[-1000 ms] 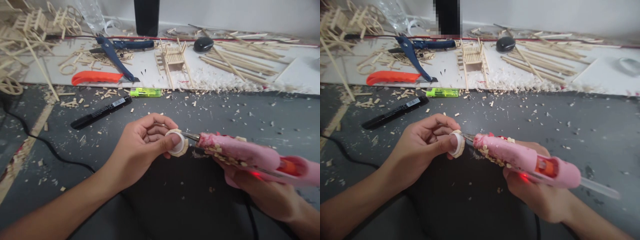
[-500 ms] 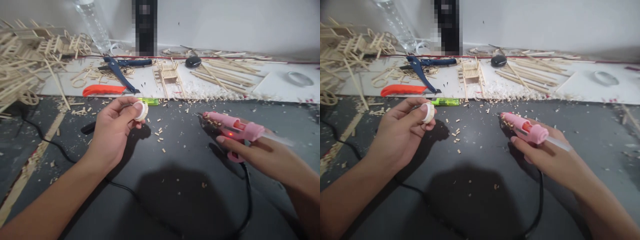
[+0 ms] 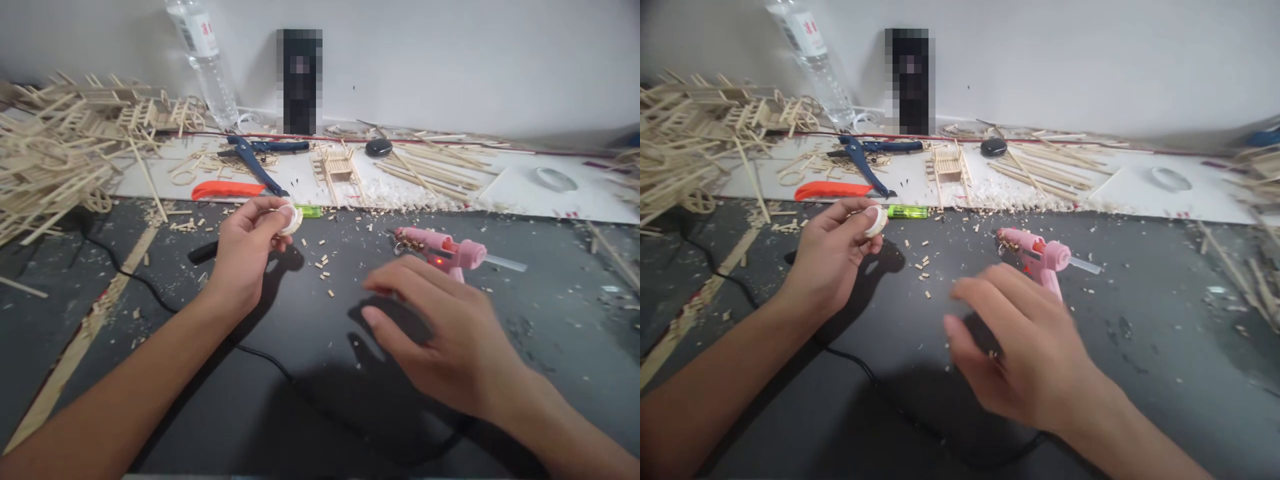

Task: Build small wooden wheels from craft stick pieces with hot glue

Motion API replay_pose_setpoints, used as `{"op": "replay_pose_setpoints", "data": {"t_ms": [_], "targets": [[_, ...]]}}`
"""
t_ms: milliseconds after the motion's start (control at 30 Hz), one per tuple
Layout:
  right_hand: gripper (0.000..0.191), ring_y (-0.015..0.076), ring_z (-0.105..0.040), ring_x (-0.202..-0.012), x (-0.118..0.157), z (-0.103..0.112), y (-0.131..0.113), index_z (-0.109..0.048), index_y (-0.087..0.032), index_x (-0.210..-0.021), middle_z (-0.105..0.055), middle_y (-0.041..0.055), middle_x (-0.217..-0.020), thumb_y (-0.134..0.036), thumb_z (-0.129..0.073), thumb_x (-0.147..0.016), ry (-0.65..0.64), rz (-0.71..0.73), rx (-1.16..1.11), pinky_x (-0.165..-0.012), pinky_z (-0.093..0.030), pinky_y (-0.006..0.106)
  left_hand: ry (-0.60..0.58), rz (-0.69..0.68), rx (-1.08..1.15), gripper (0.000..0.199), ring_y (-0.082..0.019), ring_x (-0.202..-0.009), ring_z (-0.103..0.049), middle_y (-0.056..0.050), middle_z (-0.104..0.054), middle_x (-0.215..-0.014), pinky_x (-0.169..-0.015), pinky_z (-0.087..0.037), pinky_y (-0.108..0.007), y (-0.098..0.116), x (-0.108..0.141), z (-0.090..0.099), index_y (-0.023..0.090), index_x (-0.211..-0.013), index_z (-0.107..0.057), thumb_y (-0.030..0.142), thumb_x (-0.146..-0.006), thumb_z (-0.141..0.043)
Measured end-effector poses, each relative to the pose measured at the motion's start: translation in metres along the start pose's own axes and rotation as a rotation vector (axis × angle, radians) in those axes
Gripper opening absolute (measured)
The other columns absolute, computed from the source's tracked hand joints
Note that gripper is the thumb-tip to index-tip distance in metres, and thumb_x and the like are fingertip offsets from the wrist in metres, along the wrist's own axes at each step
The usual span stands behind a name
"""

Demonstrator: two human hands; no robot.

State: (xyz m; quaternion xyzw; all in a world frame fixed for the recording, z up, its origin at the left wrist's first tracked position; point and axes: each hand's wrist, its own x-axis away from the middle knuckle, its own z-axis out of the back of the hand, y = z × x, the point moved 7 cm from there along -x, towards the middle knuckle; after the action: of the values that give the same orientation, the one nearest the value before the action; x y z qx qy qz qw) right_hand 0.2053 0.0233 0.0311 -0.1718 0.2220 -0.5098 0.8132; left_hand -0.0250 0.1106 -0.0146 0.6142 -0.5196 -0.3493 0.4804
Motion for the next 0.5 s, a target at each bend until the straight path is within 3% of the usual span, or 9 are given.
{"op": "replay_pose_setpoints", "data": {"t_ms": [100, 233, 500], "targets": [[0.017, 0.0188, -0.067, -0.091, -0.037, -0.028, -0.014, -0.067, -0.025, -0.108, -0.072, 0.0014, -0.105, -0.022, -0.058, -0.094, -0.051, 0.008, 0.001, -0.082, -0.047, 0.032, 0.037, -0.046, 0.004, 0.011, -0.006, -0.053, -0.052, 0.003, -0.063, -0.072, -0.05, -0.042, -0.02, 0.004, -0.002, 0.005, 0.019, -0.078, -0.071, 0.018, -0.073, -0.08], [0.024, 0.0197, -0.067, -0.093, -0.074, -0.043, -0.007, -0.071, -0.02, -0.108, -0.074, 0.0043, -0.102, -0.014, -0.052, -0.094, -0.057, -0.024, 0.045, -0.08, -0.046, 0.03, 0.081, -0.1, 0.021, 0.008, -0.007, -0.054, -0.05, 0.003, -0.063, -0.073, -0.05, -0.041, -0.021, 0.012, -0.002, 0.009, 0.021, -0.076, -0.07, 0.019, -0.076, -0.078], [0.025, 0.0224, -0.063, -0.079, -0.104, -0.064, -0.009, -0.076, -0.014, -0.09, -0.073, 0.0105, -0.086, -0.012, -0.051, -0.091, -0.127, -0.047, 0.209, -0.071, -0.037, 0.033, 0.097, -0.077, 0.049, 0.009, -0.008, -0.053, -0.049, 0.002, -0.064, -0.074, -0.047, -0.039, -0.023, 0.013, 0.0, 0.009, 0.022, -0.073, -0.07, 0.019, -0.075, -0.079]]}}
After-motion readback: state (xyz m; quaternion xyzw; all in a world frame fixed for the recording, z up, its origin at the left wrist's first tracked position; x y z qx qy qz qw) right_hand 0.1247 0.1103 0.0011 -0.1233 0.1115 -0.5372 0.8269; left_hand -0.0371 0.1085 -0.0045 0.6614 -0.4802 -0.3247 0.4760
